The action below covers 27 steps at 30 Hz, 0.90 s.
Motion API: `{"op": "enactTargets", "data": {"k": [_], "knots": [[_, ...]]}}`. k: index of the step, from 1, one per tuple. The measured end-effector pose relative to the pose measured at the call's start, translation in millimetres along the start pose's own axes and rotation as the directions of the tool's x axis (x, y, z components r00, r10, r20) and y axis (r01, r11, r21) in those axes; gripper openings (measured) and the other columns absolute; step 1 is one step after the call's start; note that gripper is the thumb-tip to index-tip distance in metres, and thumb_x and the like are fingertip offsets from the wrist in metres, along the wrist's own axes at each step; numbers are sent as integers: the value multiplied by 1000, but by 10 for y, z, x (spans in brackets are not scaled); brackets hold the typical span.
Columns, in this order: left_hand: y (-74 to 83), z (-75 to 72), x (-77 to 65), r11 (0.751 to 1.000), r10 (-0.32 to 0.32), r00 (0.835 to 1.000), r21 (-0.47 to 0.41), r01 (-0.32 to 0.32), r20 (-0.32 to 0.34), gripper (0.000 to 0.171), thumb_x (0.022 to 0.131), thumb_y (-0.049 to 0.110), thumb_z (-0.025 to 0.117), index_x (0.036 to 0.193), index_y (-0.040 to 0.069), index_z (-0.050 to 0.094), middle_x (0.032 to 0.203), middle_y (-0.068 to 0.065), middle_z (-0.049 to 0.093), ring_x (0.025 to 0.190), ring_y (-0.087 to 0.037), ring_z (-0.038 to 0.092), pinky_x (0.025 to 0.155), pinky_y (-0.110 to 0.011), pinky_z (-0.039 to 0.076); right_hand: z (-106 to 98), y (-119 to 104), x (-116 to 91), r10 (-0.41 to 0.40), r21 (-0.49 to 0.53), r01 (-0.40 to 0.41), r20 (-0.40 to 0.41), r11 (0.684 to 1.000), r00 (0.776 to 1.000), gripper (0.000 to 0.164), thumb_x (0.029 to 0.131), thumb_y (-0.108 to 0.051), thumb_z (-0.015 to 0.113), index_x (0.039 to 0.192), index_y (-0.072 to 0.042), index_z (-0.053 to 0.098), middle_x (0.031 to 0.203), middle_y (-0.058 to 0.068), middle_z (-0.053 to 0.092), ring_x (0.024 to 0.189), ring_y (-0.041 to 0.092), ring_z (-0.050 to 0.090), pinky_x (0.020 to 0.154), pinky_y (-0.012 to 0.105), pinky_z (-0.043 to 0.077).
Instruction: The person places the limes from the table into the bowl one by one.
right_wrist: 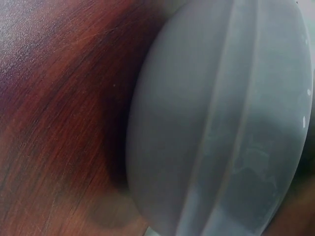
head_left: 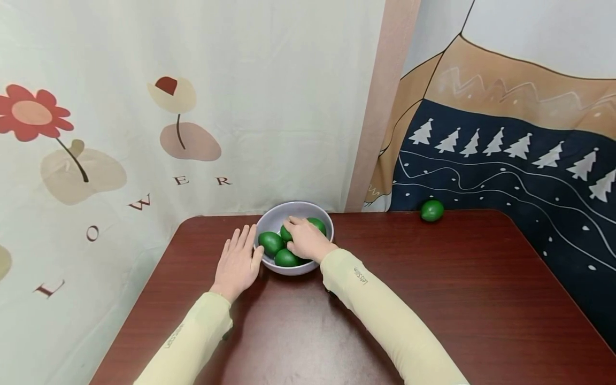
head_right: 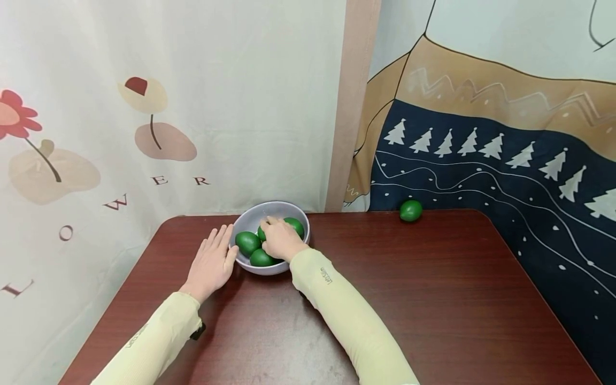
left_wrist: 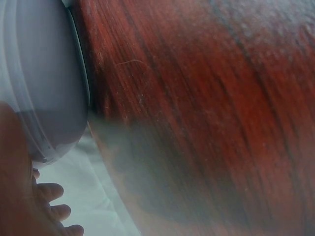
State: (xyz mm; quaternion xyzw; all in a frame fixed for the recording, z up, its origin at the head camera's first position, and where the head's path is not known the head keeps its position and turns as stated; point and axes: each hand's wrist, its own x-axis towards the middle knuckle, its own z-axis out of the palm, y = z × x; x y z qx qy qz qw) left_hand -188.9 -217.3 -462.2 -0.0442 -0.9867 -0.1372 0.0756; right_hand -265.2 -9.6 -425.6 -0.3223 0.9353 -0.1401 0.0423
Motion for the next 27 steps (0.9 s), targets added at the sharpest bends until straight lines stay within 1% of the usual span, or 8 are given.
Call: {"op": "enactTargets", "data": {"k": [3,6,13,20,27], "knots": [[-2,3,0,1000,0,1000,2,0,1,64,112,37,36,166,7,20,169,-20,24,158,-41,13,125,-60,15,7,-4,-2,-4,0,4,8,1000,1000,60,102,-25,63,157,-8,45,163,15,40,147,35,42,120,44,37],[-6,6,0,1000,1,1000,5,-1,4,64,112,37,36,166,7,20,169,-20,23,158,-41,13,125,-60,16,8,0,-7,-13,4,13,-1,1000,1000,58,102,-24,63,155,-6,47,161,16,42,147,33,44,120,42,38],[-12,13,9,1000,2,1000,3,-2,-3,63,112,37,36,166,8,20,169,-20,24,158,-41,13,125,-60,16,-7,33,-36,-51,35,53,-55,998,997,54,99,-19,65,149,-1,54,156,17,49,145,30,47,119,38,39],[-23,16,12,1000,2,1000,5,-2,1,64,112,39,34,166,8,19,170,-19,22,158,-41,13,125,-60,15,-53,76,-76,-60,52,65,-82,997,995,52,100,-17,63,148,2,54,154,17,51,145,31,47,120,40,37],[-18,12,12,1000,10,1000,3,-10,-5,64,112,38,35,166,7,21,169,-20,23,158,-41,14,125,-60,16,-90,136,-144,-60,79,70,-119,994,991,50,100,-16,63,147,1,55,152,17,53,144,32,47,119,41,39]]}}
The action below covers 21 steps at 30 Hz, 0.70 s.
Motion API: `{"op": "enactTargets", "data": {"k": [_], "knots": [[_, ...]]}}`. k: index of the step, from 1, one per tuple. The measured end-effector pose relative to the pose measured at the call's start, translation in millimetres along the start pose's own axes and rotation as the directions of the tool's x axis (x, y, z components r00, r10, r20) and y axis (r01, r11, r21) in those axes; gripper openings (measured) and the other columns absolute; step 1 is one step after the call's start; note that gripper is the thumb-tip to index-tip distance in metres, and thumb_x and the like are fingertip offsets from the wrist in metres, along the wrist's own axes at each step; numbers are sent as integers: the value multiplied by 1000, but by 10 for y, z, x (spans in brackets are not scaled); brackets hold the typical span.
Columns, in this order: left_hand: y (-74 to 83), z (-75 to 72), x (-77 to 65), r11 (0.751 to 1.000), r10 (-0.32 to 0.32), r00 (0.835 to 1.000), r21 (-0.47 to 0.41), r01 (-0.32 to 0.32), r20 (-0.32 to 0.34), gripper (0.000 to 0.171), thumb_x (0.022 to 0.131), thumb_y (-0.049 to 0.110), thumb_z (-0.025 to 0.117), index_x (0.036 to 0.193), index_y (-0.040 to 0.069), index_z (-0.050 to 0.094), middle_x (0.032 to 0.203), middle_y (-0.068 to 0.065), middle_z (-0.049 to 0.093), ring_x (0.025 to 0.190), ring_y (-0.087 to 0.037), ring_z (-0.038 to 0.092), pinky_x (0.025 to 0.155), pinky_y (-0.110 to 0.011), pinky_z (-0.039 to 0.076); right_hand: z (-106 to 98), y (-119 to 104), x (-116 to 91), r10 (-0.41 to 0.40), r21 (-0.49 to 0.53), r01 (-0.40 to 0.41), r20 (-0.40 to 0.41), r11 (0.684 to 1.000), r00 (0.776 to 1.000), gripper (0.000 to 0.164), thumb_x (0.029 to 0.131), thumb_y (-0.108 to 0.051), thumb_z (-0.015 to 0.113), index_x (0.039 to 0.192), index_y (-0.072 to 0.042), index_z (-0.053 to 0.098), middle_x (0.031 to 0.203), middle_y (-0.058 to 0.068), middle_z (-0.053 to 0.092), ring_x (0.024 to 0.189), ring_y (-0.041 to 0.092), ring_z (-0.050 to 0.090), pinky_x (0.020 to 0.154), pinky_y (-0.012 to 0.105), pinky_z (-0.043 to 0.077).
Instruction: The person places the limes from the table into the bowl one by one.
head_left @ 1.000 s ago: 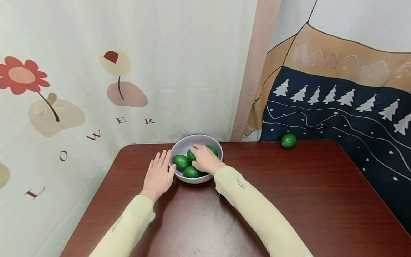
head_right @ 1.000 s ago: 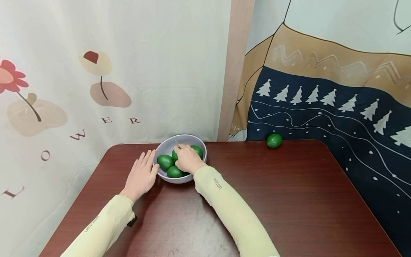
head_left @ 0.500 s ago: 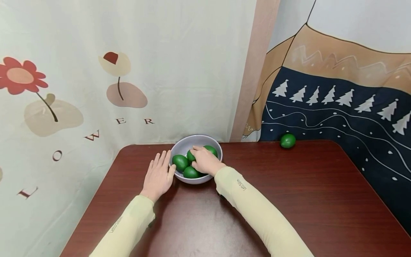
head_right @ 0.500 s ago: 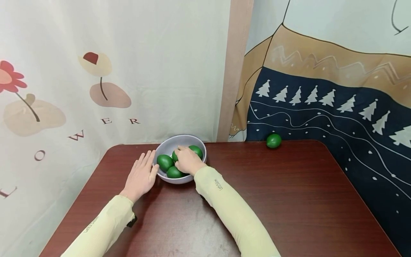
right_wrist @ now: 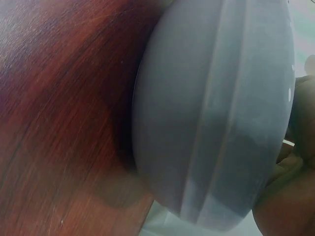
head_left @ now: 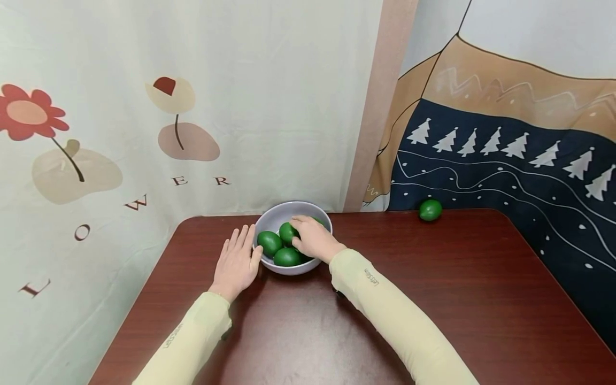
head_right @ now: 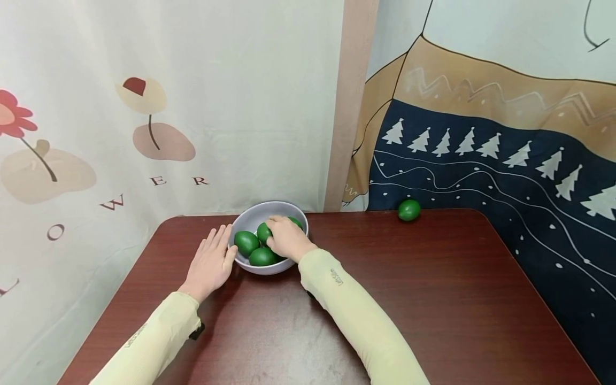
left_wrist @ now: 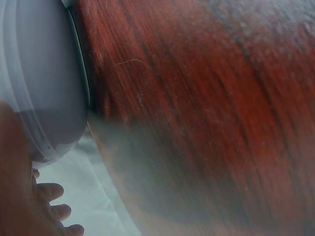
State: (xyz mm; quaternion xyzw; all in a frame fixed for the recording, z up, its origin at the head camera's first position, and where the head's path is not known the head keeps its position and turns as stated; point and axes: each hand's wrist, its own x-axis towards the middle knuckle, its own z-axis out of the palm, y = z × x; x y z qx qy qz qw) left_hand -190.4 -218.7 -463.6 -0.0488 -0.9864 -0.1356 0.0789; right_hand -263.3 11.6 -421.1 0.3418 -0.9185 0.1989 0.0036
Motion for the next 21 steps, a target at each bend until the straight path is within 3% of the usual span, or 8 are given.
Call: {"op": "enactTargets", "data": {"k": [16,21], "knots": [[25,-23,-8,1000,2,1000,-10,-2,-2,64,112,37,36,165,6,21,168,-21,25,158,-42,14,125,-60,15,-64,126,-147,-26,47,30,-80,998,996,48,100,-13,63,145,0,57,150,17,54,141,30,49,118,41,41],[24,-20,-10,1000,1,1000,-10,-1,-3,64,112,37,36,165,6,21,168,-21,25,158,-42,14,125,-60,15,-71,166,-193,-12,83,21,-111,996,994,48,100,-12,63,146,1,56,151,18,52,140,32,51,114,45,44]]}}
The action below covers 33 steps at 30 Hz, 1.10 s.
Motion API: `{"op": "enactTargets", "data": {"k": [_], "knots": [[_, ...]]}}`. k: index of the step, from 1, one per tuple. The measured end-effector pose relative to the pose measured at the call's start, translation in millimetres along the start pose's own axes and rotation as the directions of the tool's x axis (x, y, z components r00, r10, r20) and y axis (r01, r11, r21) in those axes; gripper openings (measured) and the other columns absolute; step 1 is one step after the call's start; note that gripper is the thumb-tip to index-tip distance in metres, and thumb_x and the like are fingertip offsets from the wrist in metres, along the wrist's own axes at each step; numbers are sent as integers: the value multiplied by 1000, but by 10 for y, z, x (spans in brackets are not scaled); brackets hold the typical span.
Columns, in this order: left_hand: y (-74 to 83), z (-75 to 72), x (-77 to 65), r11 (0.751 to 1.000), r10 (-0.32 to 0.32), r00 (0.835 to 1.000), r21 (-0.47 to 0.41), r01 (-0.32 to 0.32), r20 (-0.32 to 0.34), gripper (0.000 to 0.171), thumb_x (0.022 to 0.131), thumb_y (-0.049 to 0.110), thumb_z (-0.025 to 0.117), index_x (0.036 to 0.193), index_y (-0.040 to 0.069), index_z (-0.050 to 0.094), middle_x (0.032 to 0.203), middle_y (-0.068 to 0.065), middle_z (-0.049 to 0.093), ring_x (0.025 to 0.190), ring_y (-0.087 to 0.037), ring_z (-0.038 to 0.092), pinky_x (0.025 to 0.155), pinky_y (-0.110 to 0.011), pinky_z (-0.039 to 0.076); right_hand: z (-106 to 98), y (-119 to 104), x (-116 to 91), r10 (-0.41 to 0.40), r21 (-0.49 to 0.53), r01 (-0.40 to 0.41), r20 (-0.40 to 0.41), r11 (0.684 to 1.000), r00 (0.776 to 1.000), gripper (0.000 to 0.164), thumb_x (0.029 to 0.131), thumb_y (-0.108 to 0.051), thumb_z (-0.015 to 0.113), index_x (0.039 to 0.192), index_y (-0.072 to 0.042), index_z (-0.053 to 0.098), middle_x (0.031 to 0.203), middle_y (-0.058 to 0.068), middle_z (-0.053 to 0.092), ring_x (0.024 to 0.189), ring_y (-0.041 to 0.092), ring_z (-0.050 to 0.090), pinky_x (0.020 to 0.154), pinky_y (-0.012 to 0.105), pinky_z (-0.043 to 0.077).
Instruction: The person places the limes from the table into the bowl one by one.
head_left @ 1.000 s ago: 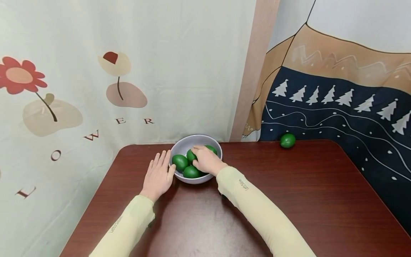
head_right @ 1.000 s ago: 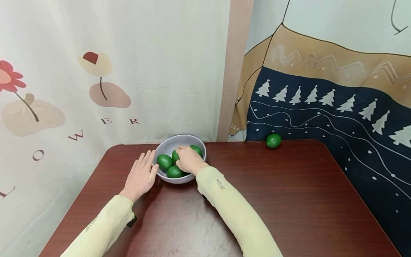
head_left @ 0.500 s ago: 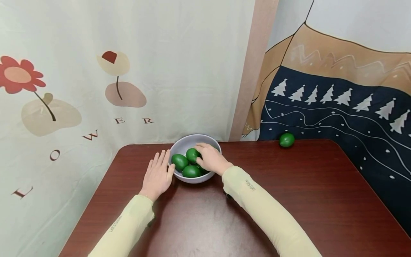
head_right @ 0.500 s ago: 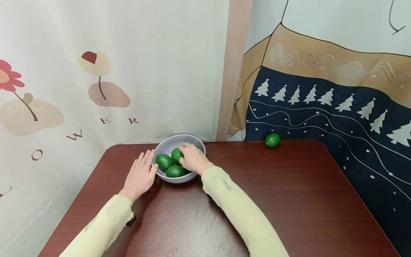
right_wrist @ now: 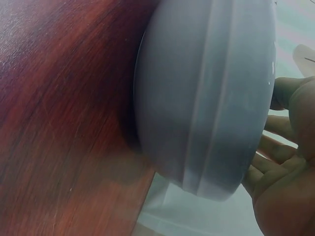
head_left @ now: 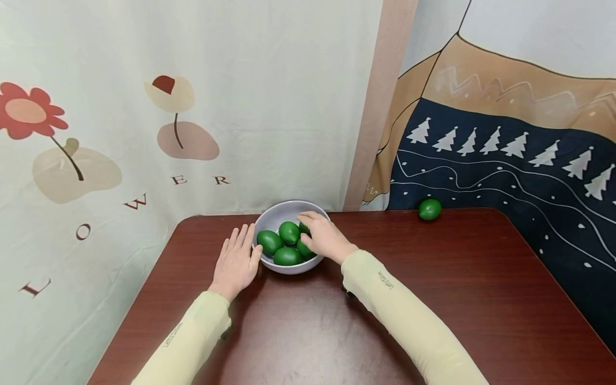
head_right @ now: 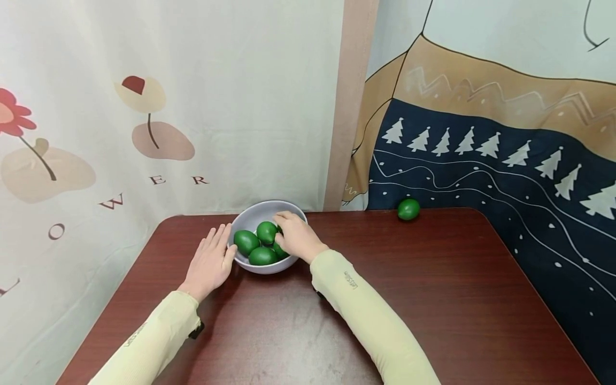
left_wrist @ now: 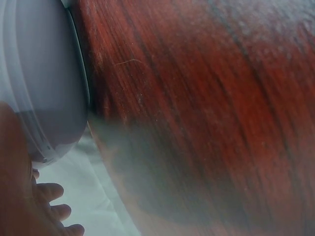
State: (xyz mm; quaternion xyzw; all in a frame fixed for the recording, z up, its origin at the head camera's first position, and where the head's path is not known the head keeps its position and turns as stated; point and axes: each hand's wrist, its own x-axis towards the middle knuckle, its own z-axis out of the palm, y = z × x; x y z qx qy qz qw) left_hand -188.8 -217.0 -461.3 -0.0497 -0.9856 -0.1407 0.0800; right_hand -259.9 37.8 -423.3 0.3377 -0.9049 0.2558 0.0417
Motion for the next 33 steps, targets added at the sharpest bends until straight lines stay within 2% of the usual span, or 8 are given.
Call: {"op": "enactTargets", "data": {"k": [8,20,28,33], "knots": [[6,-7,-5,1000,-5,1000,-5,5,5,64,112,37,36,165,6,21,169,-21,24,158,-42,13,125,-60,15,-68,56,-86,11,36,-10,-47,999,999,47,99,-11,62,145,0,58,150,16,54,137,33,54,110,46,48],[0,-3,2,1000,-8,1000,-4,8,11,64,112,38,35,166,7,19,170,-20,21,158,-41,13,125,-60,16,-190,147,-209,27,98,-17,-99,995,995,51,98,-12,64,148,-4,56,149,14,55,140,31,51,115,46,44],[-4,1,-2,1000,-1,1000,-8,1,5,64,112,37,36,165,6,20,169,-21,24,157,-42,14,125,-61,16,-218,234,-269,27,152,-4,-151,988,988,50,97,-11,65,145,-1,57,141,15,60,128,31,60,108,46,50],[-6,4,-4,1000,0,1000,-6,0,4,64,112,38,34,165,6,20,168,-22,24,157,-42,14,125,-61,15,-257,272,-313,44,177,-13,-173,984,984,49,97,-10,64,145,-2,58,139,15,61,108,29,64,92,41,55]]}}
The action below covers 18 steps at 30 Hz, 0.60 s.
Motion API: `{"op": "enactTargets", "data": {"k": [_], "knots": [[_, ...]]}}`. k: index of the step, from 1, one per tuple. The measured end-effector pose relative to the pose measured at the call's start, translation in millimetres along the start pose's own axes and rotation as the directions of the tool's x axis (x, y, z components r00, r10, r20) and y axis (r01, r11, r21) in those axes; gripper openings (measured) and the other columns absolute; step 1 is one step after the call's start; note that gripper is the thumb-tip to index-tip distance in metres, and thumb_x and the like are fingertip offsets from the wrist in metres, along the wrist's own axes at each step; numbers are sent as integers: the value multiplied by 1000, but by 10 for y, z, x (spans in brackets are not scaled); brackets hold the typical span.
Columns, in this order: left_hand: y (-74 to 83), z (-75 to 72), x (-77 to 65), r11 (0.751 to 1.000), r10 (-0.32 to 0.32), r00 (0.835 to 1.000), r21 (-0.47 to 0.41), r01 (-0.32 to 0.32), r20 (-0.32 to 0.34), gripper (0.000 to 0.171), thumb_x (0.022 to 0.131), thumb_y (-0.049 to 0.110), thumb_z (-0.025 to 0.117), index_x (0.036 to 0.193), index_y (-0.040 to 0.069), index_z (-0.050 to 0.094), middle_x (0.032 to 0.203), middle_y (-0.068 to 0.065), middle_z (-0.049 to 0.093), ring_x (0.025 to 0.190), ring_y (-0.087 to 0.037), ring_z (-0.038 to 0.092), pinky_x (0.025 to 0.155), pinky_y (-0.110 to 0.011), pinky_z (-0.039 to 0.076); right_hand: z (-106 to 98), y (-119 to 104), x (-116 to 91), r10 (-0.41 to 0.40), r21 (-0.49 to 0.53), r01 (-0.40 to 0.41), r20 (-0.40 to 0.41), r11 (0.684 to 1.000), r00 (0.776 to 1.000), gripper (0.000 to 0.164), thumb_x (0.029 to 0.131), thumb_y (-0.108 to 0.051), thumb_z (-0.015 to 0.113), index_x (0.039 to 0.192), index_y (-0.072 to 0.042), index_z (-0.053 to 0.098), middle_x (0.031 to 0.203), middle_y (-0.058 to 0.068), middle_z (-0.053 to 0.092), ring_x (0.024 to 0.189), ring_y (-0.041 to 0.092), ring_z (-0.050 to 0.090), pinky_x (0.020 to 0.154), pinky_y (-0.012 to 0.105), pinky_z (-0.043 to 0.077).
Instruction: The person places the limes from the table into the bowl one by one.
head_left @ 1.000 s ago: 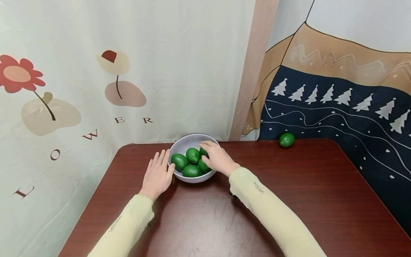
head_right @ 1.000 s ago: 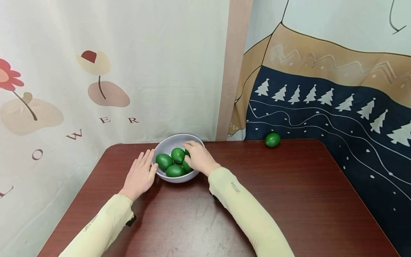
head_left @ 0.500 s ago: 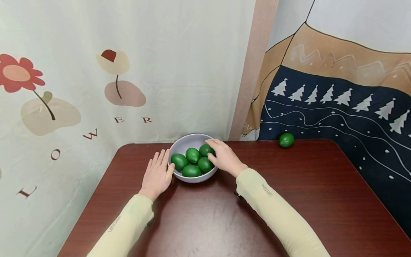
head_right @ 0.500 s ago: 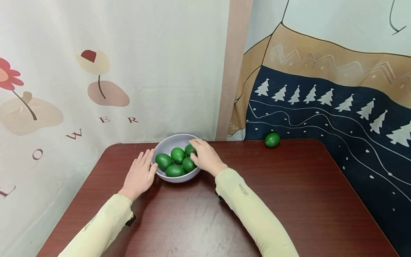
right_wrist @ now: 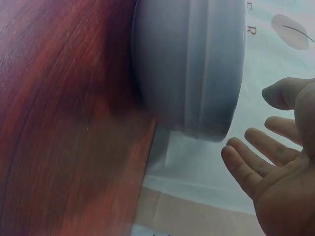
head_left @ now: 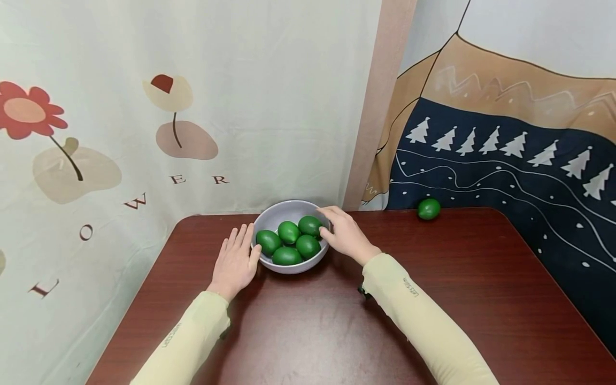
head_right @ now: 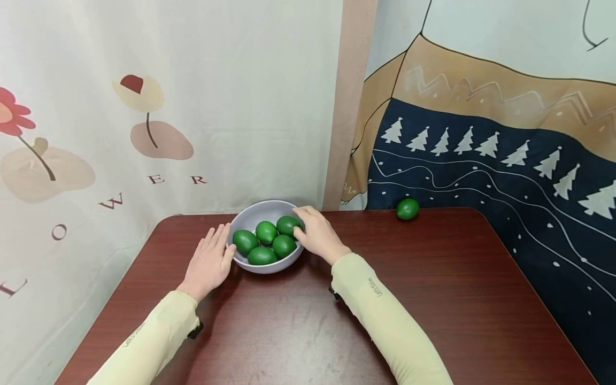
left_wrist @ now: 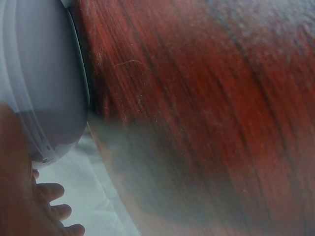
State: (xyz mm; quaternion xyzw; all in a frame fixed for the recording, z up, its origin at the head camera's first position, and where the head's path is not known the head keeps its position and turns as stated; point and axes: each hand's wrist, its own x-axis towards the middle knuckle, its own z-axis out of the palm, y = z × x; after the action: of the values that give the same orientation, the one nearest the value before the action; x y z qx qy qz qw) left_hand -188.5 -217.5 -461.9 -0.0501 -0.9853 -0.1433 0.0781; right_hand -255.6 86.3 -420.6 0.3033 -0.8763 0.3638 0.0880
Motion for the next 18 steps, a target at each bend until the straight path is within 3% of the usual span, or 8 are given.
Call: {"op": "enactTargets", "data": {"k": [2,9,18], "knots": [[0,3,1,1000,-2,1000,5,2,1,64,112,38,34,165,6,20,168,-22,24,157,-42,14,125,-61,16,-16,19,-10,1,7,-1,-10,1000,1000,48,97,-10,65,144,-3,59,138,14,62,105,29,64,89,41,55],[-2,12,14,1000,-7,1000,12,7,-1,64,112,37,36,165,6,20,168,-21,26,157,-42,15,125,-60,17,-65,91,-29,14,2,-14,-32,1000,999,46,96,-11,66,141,-1,61,136,15,63,123,31,63,102,47,53],[-9,20,13,1000,-9,1000,4,9,-1,64,112,38,35,166,7,20,168,-21,25,158,-42,14,125,-60,15,-147,182,-69,69,-25,-69,-25,997,997,48,97,-12,67,143,0,59,139,17,61,123,33,62,105,48,52]]}}
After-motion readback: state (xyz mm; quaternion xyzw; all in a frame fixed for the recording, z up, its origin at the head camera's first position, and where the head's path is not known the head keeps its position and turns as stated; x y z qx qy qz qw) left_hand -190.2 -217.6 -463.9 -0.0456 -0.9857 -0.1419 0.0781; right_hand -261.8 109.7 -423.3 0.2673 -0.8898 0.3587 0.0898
